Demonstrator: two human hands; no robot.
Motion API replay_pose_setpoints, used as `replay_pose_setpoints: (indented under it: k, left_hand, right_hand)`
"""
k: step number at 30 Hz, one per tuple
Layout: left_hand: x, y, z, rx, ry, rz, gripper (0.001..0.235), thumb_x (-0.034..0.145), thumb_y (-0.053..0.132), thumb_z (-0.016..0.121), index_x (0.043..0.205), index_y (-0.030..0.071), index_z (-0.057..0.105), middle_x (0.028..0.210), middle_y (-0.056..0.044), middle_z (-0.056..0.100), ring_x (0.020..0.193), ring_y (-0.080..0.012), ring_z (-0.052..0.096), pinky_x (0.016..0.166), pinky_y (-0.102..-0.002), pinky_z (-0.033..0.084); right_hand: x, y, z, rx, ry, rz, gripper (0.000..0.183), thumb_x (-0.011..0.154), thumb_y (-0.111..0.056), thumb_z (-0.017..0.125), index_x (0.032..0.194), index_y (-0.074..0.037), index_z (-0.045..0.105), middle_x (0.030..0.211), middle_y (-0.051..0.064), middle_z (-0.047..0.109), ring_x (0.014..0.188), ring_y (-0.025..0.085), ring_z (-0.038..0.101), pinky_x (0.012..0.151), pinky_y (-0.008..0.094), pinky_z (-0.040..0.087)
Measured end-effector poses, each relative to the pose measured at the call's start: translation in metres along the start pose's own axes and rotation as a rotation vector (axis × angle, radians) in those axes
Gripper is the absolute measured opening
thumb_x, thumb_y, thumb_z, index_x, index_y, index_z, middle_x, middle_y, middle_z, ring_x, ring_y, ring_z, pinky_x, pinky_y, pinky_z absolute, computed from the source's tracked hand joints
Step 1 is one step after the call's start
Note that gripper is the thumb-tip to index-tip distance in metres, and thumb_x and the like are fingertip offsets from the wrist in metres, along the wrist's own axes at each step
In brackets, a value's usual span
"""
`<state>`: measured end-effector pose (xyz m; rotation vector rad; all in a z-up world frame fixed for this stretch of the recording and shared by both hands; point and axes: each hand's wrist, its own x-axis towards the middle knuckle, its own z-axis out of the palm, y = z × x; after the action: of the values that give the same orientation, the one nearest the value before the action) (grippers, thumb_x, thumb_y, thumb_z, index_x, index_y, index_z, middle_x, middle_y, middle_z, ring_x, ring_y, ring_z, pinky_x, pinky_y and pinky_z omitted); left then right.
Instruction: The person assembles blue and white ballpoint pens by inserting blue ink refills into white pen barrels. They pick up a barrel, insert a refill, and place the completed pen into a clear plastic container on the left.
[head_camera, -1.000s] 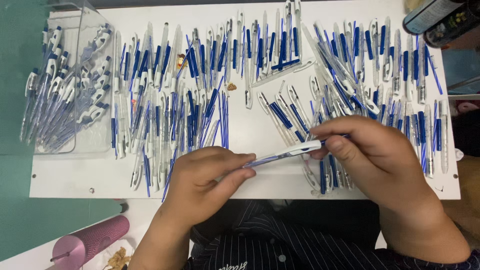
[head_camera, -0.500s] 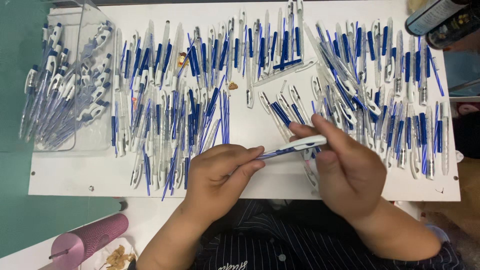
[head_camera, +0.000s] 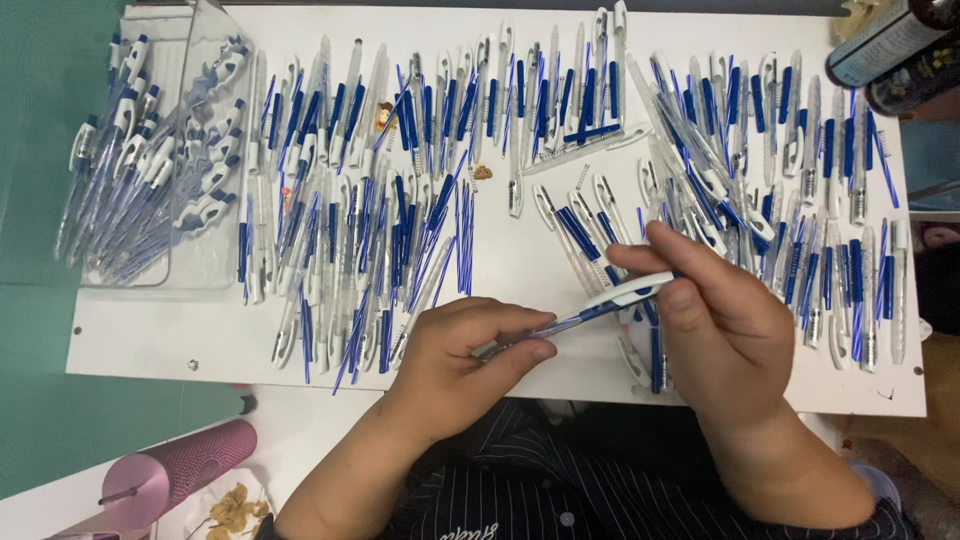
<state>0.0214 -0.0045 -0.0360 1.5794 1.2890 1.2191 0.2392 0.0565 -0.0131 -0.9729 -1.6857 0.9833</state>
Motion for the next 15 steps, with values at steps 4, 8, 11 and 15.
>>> replay_pose_setpoints:
  k: [4, 8, 11, 15]
  left_hand:
    - [-0.002, 0.0, 0.006, 0.008, -0.051, -0.018, 0.026, 0.09, 0.019, 0.078, 0.116, 0.015, 0.074, 0.107, -0.004, 0.08, 0.085, -0.0127, 0.076, 0.082, -0.025, 0.059]
    - [-0.003, 0.002, 0.015, -0.223, -0.159, -0.136, 0.024, 0.095, 0.013, 0.07, 0.119, 0.01, 0.071, 0.098, -0.006, 0.08, 0.085, -0.0129, 0.078, 0.08, -0.026, 0.062]
    - [-0.003, 0.005, 0.016, -0.2, -0.128, -0.107, 0.022, 0.095, 0.016, 0.072, 0.116, 0.011, 0.071, 0.103, -0.005, 0.079, 0.093, -0.0136, 0.077, 0.086, -0.027, 0.06]
    - [-0.004, -0.001, 0.018, -0.208, -0.138, -0.015, 0.019, 0.093, 0.017, 0.076, 0.11, 0.012, 0.069, 0.103, -0.004, 0.077, 0.089, -0.0151, 0.073, 0.085, -0.029, 0.057]
  right_hand:
    - [-0.008, 0.008, 0.006, 0.116, -0.066, 0.066, 0.054, 0.101, -0.018, 0.055, 0.148, 0.008, 0.046, 0.123, 0.025, 0.072, 0.114, 0.027, 0.072, 0.089, 0.028, 0.055]
    - [-0.013, 0.011, 0.012, 0.395, -0.081, 0.157, 0.071, 0.09, -0.003, 0.065, 0.153, 0.006, 0.034, 0.112, 0.027, 0.072, 0.1, 0.03, 0.073, 0.094, 0.04, 0.062]
    - [-0.014, 0.006, 0.015, 0.409, -0.055, 0.207, 0.076, 0.087, -0.003, 0.066, 0.155, 0.004, 0.031, 0.099, 0.029, 0.071, 0.101, 0.034, 0.074, 0.09, 0.041, 0.062]
    - [-0.017, 0.007, 0.02, 0.485, -0.043, 0.093, 0.072, 0.09, -0.018, 0.072, 0.148, 0.0, 0.034, 0.092, 0.021, 0.072, 0.091, 0.028, 0.071, 0.094, 0.04, 0.056]
